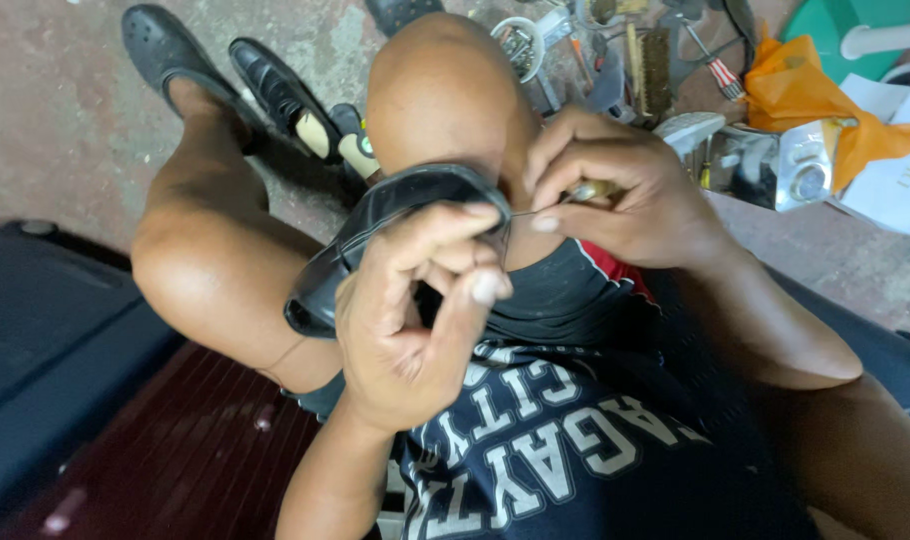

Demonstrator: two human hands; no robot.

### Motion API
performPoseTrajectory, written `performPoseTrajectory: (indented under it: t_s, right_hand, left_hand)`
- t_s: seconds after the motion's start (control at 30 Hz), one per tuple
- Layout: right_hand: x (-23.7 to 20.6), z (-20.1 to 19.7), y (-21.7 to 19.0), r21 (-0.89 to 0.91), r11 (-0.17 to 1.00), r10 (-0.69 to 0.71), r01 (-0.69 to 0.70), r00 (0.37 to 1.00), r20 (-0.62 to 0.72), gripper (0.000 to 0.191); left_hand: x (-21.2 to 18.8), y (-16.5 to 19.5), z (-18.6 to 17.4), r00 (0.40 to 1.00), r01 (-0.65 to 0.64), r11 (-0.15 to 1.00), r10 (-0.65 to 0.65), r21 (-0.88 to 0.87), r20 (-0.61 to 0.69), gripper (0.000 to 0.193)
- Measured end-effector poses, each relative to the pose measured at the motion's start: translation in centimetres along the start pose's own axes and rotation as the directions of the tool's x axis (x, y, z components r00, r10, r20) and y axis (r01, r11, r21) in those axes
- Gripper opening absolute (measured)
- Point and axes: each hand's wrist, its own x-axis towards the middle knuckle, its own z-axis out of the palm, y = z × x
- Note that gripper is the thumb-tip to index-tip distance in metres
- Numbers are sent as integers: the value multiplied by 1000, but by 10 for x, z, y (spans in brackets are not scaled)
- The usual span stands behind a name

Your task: The person stitches a black leather shoe using a needle and thread. They repeatedly insert the needle through the shoe's upper, pull the thread, and adjust the shoe's position on their lap to continue sewing.

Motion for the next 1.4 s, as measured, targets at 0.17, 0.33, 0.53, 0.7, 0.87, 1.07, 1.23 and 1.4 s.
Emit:
performPoseTrajectory:
  t_s: [0.17,0.33,0.53,0.7,0.87,1.07,1.23,1.4]
  right_hand:
    - [-16,-17,-18,217,956,204,-199,979,-3,11]
    - [-31,-13,-45,362,927,155,-101,980,-124,12]
    - [-14,-9,-43,-31,999,16,-20,993,-114,11]
    - [1,-6,-62,-70,998,-6,-3,992,-126,24]
    - [17,8,-70,-320,938,-193,136,970,-151,20]
    - [8,-12,-27,-699,715,-307,29,911,-276,18]
    - [-9,-87,85,-651,756,-219,-77,906,-362,14]
    - [-37,-111,124,-23,807,442,-590,629,-640,13]
  left_hand:
    - [3,-7,3,979,-44,999,43,0,198,45]
    - [5,-17,14,949,-314,749,229,583,217,52]
    - [7,-27,13,953,-300,856,254,421,165,82]
    - [4,-29,10,948,-315,885,271,344,169,92]
    - [5,-29,12,934,-349,878,298,327,196,98]
    - [5,-28,12,939,-336,881,284,334,194,99]
    - [7,-32,13,941,-329,884,278,332,191,103]
    - [5,-30,12,952,-295,898,246,326,182,104]
